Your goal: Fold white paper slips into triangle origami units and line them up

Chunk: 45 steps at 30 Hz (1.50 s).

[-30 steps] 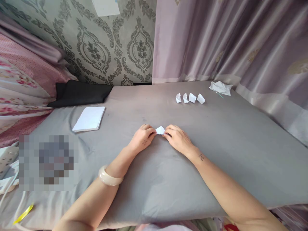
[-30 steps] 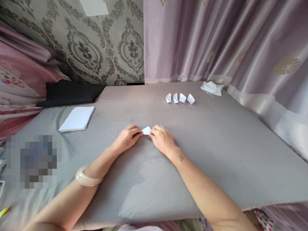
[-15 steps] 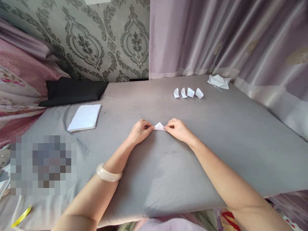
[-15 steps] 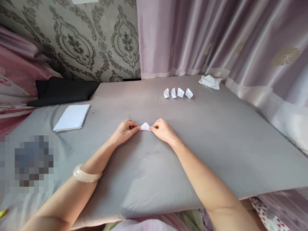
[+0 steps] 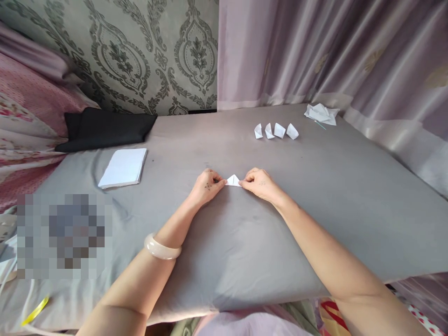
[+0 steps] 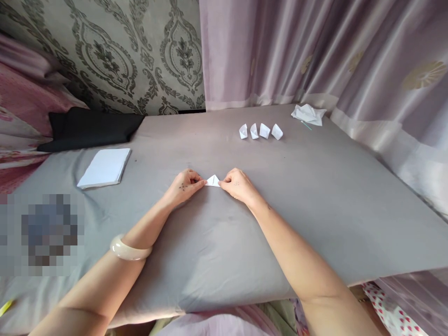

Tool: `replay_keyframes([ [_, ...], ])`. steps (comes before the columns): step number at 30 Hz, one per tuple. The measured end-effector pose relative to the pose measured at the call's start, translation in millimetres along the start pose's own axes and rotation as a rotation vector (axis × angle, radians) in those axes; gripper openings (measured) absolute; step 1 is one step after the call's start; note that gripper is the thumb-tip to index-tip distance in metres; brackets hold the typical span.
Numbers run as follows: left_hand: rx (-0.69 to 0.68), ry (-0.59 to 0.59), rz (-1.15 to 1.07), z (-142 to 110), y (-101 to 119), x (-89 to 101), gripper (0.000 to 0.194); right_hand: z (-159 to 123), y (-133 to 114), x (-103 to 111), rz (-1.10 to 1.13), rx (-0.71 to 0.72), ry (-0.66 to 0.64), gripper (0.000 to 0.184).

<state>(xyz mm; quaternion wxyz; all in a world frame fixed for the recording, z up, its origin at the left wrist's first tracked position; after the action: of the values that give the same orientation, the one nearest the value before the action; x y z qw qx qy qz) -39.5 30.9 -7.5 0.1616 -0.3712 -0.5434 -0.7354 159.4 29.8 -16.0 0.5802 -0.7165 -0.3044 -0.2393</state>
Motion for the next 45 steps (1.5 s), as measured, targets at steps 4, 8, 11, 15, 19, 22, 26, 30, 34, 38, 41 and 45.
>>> replay_keyframes([
  [4,0.028,-0.013,-0.004,0,1,-0.3,0.021,1,1,0,-0.016,-0.002,-0.001,0.030],
  [8,0.045,-0.025,-0.019,-1,3,-0.2,0.020,-1,1,-1,-0.019,-0.019,0.003,0.028],
  [11,0.055,-0.023,-0.016,-1,4,-0.6,0.019,-1,0,-1,-0.029,-0.032,0.012,0.027],
  [15,0.036,-0.009,0.014,-2,1,-3.3,0.016,-1,0,-2,-0.039,-0.023,0.023,0.027],
  [19,-0.119,0.035,0.058,-3,-2,-7.8,0.012,-1,1,-1,-0.055,-0.021,0.025,0.026],
  [22,-0.316,0.008,0.091,-5,-1,-12.3,0.024,0,4,0,-0.055,-0.014,0.038,0.024],
  [26,-0.485,-0.055,0.153,-6,-1,-16.9,0.036,-1,8,6,-0.012,0.005,0.041,0.017],
  [30,-0.504,-0.075,0.202,-6,-4,-18.2,0.039,-9,3,9,0.060,0.092,0.044,0.013],
  [34,-0.508,-0.081,0.211,-6,-4,-18.7,0.040,-28,-12,0,-0.026,0.278,0.098,0.025],
  [38,-0.380,0.001,0.207,-7,-4,-18.2,0.032,-45,-23,-14,-0.330,0.278,0.145,0.029],
  [41,-0.116,0.085,0.222,-8,-5,-16.2,0.022,-52,-27,-20,-0.488,0.288,0.184,0.030],
  [45,0.033,0.084,0.180,-6,-5,-14.0,0.021,-55,-29,-23,-0.599,0.338,0.220,0.030],
])
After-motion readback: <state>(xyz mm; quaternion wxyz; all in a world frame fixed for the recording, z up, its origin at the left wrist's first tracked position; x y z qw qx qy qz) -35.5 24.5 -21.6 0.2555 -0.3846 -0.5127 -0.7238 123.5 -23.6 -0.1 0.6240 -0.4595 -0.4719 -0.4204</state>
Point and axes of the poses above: each hand's wrist, its own z-axis towards the middle knuckle, its own x-axis out of the back of the hand, y = z × x, the point moved 1 cm from there along z, towards the middle knuckle, and after that the axes turned 14 degrees about -x, right-handed, at the moved point
